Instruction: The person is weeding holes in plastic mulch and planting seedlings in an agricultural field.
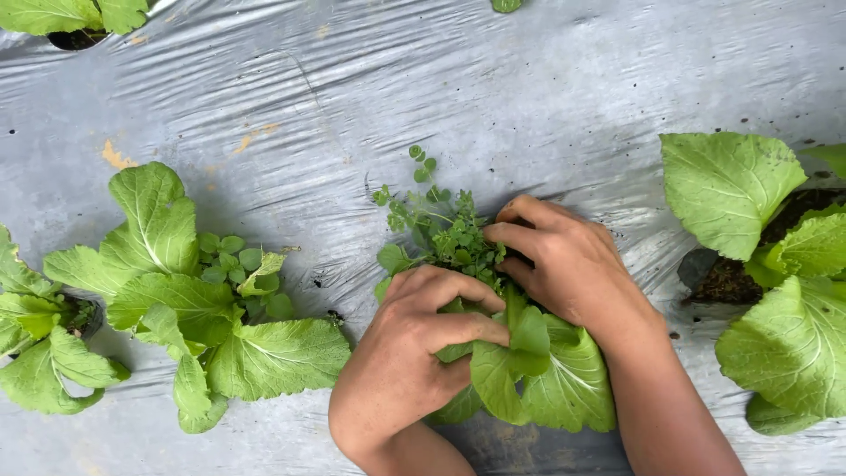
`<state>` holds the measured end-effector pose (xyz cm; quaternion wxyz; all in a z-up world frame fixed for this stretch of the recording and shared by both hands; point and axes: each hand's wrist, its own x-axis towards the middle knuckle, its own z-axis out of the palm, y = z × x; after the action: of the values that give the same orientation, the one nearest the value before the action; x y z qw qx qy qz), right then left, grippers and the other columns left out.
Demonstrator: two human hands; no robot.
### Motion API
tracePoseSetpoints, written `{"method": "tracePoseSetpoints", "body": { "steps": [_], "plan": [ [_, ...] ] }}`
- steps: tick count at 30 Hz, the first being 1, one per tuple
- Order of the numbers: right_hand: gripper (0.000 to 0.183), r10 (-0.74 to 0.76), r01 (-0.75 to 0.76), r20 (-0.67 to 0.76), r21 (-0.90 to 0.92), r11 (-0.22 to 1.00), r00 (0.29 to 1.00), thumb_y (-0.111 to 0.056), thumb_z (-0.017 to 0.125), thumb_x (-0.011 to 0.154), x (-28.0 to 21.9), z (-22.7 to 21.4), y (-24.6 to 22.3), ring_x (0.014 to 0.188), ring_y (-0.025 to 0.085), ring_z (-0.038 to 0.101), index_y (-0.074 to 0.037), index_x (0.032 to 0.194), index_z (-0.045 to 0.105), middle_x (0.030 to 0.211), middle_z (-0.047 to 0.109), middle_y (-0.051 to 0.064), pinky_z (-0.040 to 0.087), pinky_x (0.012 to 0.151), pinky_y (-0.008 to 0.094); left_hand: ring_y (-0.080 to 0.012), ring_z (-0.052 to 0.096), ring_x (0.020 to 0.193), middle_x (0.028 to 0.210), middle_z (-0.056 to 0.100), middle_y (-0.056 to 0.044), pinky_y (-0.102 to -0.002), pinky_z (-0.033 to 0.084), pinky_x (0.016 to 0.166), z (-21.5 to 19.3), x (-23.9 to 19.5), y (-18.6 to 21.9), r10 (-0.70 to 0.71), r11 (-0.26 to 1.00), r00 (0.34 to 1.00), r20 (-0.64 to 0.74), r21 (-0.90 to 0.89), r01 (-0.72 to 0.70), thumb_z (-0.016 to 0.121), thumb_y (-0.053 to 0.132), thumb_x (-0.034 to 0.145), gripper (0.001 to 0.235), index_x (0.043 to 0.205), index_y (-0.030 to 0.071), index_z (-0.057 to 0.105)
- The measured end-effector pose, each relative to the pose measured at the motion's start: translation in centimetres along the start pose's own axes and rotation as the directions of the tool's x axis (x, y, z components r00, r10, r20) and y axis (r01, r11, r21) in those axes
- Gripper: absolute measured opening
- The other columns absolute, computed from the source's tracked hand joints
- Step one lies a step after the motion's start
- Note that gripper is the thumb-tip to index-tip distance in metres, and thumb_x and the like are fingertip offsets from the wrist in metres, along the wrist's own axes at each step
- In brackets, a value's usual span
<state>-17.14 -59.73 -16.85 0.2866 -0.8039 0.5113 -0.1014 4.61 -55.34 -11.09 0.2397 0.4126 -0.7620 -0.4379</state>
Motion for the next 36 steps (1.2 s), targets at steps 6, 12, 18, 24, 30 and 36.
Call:
{"method": "tracePoseSetpoints", "body": {
  "steps": [6,12,18,24,30,36],
  "plan": [
    [0.011,-0.009,0.024,0.186,-0.075,0.997,0.982,-0.022,0.076,0.083,2.4,0.6,1.4,0.08,0.031,0.07,-0.015,0.09,0.072,0.115,0.063,-0.004,0.049,0.054,0.052,-0.0221,0.06,0.112,0.122,0.072,0.008,-0.041,0.04,0.102,-0.8,-1.1,-0.4,0.005,0.997,0.996,0.084,-0.076,0.002,0.061,-0.008,0.056,0.068,0.112,0.029,0.076],
    [0.006,-0.015,0.013,0.011,0.193,0.981,1.0,-0.005,0.075,0.081,1.9,0.5,1.4,0.073,0.021,0.068,-0.009,0.079,0.071,0.094,0.069,-0.003,0.047,0.056,0.043,-0.0255,0.061,0.111,0.122,0.072,0.007,-0.042,0.045,0.103,-0.6,-0.7,-0.3,0.041,0.994,0.997,0.066,-0.1,-0.034,0.06,-0.011,0.063,0.063,0.111,0.026,0.076],
    [0.012,0.138,-0.052,-0.118,0.542,0.839,0.983,0.005,0.076,0.081,1.2,0.5,1.8,0.076,0.014,0.06,-0.005,0.079,0.07,0.084,0.067,0.002,0.045,0.071,0.031,-0.0242,0.061,0.11,0.122,0.072,0.006,-0.041,0.046,0.103,-0.2,-0.5,-0.3,0.0,0.995,0.999,0.053,-0.101,0.005,0.059,-0.011,0.062,0.063,0.108,0.028,0.077],
    [0.025,0.155,0.015,-0.293,0.504,0.864,0.943,0.006,0.077,0.079,-0.3,0.5,2.9,0.066,0.008,0.046,-0.004,0.061,0.063,0.061,0.058,0.001,0.044,0.121,0.038,-0.0251,0.061,0.107,0.122,0.072,0.003,-0.042,0.047,0.1,-0.3,-0.1,0.1,0.005,0.996,0.999,0.041,-0.093,-0.001,0.059,-0.013,0.063,0.061,0.106,0.026,0.077],
    [0.015,0.462,0.027,-0.19,0.941,0.337,0.866,0.005,0.079,0.082,-1.7,-0.4,1.3,0.055,0.026,0.067,0.005,0.091,0.067,0.082,0.072,0.021,0.063,0.05,0.033,-0.024,0.062,0.107,0.122,0.072,0.003,-0.042,0.046,0.101,-0.3,-0.2,-0.1,-0.006,0.996,0.999,0.048,-0.093,0.01,0.058,-0.012,0.06,0.062,0.105,0.027,0.077],
    [0.009,0.035,0.113,-0.349,0.395,0.912,0.937,-0.009,0.076,0.093,-1.2,-1.0,1.9,0.106,0.02,0.073,-0.01,0.102,0.078,0.109,0.076,0.005,0.058,0.095,0.035,-0.0246,0.062,0.108,0.122,0.072,0.002,-0.042,0.047,0.101,-0.5,-0.5,-0.2,-0.012,0.994,0.999,0.046,-0.112,0.017,0.059,-0.014,0.064,0.061,0.106,0.027,0.077]
  ]
}}
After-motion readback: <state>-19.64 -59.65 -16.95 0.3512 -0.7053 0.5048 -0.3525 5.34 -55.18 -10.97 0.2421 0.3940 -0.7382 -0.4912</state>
